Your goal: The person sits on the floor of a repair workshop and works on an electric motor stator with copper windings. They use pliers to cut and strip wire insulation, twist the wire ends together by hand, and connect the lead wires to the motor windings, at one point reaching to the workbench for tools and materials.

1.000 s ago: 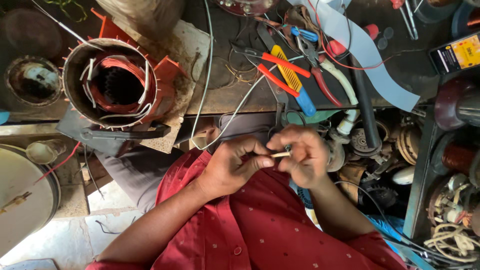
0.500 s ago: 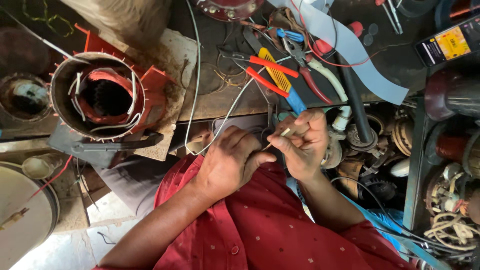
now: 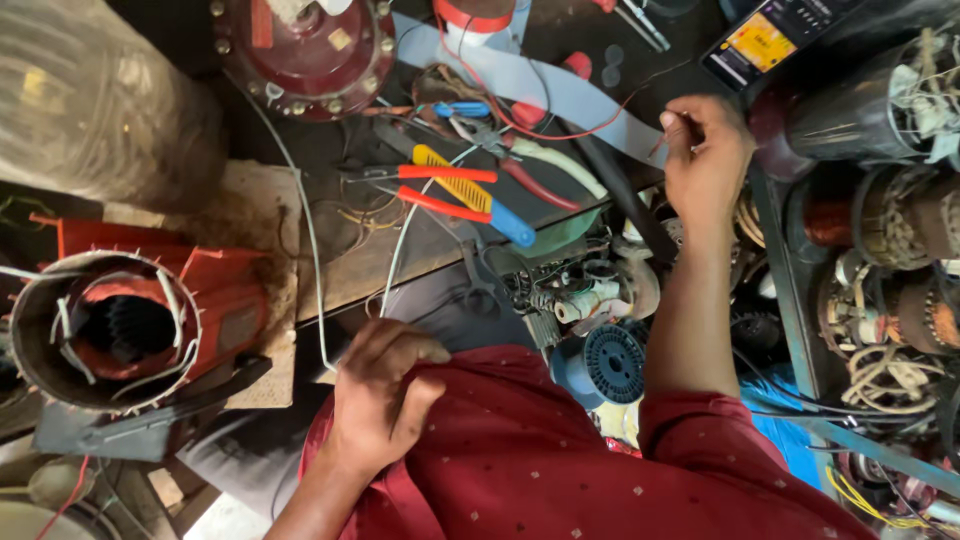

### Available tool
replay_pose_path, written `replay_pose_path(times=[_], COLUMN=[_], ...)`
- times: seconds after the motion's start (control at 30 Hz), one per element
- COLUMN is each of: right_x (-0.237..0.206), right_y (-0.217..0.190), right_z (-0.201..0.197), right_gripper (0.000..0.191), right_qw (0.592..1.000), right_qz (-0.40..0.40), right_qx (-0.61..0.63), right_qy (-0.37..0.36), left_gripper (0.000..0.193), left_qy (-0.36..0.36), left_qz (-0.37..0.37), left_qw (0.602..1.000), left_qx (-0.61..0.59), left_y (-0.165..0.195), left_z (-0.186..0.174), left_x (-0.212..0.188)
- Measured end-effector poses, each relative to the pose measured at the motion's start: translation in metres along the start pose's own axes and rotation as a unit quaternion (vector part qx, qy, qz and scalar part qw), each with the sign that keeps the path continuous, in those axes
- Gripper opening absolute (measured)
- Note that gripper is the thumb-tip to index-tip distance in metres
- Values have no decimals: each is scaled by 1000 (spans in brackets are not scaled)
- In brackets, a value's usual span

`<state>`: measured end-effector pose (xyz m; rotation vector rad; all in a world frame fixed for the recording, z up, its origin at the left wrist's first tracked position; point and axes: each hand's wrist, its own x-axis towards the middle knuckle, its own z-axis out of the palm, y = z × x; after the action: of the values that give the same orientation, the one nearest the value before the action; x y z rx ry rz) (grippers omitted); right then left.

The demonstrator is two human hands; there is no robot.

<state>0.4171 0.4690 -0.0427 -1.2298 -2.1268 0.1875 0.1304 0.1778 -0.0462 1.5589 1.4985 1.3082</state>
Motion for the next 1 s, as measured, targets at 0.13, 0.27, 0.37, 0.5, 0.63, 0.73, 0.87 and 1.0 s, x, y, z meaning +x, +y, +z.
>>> replay_pose_path(times=[0.13,0.27,0.37,0.5,0.63,0.73,0.87,1.0], right_x=[12,32,47,52,52,53,38,7], right_y=[35,39,35,31,8,-20,-41,-23], right_z=[-3,23,40,32,-3,-23,-45,-74], right_gripper=[10,24,17,16,19,19,18,21], right_qw=[996,970,950,894,903,889,873,871], right_qz=[53,186,222,153,22,-2,-37,-28], right_qx=[-48,-53,162,419,430,457,482,470], right_qy=[-59,-147,-150,-43,4,44,70,139], left_gripper=[78,92,94,82,56,54,73,48], left_qy=[-11,-21,-34,-39,-34,-118,-168,20], left_qz=[6,6,4,25,-44,-103,-238,-174], left_qw=[1000,998,997,996,998,977,703,707], left_qx=[-29,-57,-73,-77,-38,-148,-648,-685], left_y=[-7,-7,-3,-1,3,7,1,-16], left_z=[6,16,18,12,22,53,100,106], left_x=[1,9,18,32,65,116,195,232])
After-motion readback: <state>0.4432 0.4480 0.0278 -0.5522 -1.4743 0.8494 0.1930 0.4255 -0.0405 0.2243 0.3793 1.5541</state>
